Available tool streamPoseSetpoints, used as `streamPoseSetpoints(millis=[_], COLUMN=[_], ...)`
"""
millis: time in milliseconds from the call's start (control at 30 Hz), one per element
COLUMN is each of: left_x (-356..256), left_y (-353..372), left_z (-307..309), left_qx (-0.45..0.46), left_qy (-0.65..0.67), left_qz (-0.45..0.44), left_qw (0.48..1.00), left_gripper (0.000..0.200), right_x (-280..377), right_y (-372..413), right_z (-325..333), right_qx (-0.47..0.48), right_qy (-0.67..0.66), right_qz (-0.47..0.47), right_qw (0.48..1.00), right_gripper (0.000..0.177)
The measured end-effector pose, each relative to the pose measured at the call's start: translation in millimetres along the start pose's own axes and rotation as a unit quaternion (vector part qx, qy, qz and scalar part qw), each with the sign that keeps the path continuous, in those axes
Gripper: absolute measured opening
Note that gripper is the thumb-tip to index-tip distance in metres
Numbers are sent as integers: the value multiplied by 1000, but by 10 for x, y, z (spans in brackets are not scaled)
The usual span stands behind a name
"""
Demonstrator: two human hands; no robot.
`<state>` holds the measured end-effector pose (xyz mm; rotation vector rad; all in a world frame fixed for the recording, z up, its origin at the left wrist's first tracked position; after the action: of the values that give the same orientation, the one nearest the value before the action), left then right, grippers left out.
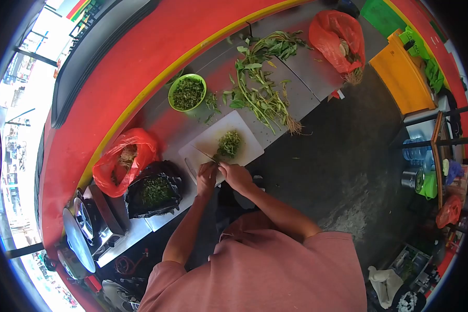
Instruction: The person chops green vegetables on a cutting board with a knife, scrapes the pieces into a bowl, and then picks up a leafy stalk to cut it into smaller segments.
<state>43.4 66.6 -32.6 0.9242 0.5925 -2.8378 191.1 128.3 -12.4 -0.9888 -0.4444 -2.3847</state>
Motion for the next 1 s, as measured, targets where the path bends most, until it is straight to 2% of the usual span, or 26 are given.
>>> streamPoseSetpoints(millis=[133, 233, 300, 433, 633, 700, 767, 833, 933, 1000], left_x=[75, 26, -16, 6, 128, 119, 78, 13, 58, 67], left_y=[57, 55, 35, 36, 84, 96, 34, 91, 70, 84], left_z=[-57, -32, 23, 9, -37, -47, -33, -2, 36, 4], left_qx=[-11, -15, 19, -1, -14, -9, -16, -16, -34, -22], left_qy=[32, 25, -50, -70, 11, 8, -3, -21, -33, -7], left_qz=[42, 35, 20, -3, 16, 27, 21, 27, 10, 29], left_qw=[999, 999, 998, 998, 1000, 1000, 1000, 999, 999, 999], left_gripper=[14, 14, 13, 14, 19, 19, 19, 18, 17, 17], right_x=[-5, -30, -39, -9, -16, -52, -71, -18, 65, 37], right_y=[192, 224, 149, 1, 241, 180, 93, 21, 34, 131], right_z=[133, 99, 38, 0, 77, 11, -124, -85, 7, 100], right_qx=[-1, -2, -5, 5, 31, 45, -13, 18, -2, 30], right_qy=[-15, -4, 0, -5, 3, 16, 2, 3, -10, 0], right_qz=[-1, 0, 10, -11, -22, -24, 2, -12, 8, -23], right_qw=[1000, 1000, 1000, 1000, 999, 999, 1000, 1000, 1000, 999], right_gripper=[28, 28, 28, 28, 30, 30, 31, 31, 30, 29])
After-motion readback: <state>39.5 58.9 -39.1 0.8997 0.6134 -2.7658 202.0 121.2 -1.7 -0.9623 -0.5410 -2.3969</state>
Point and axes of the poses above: each hand's wrist, its own y-axis away from the middle knuckle, its own z-axis out of the back of the hand, x = y × z, the point moved 1 cm from there along -y, towards the middle knuckle, and after that the axes turned 4 degrees about -y, right-handed, at the moved point
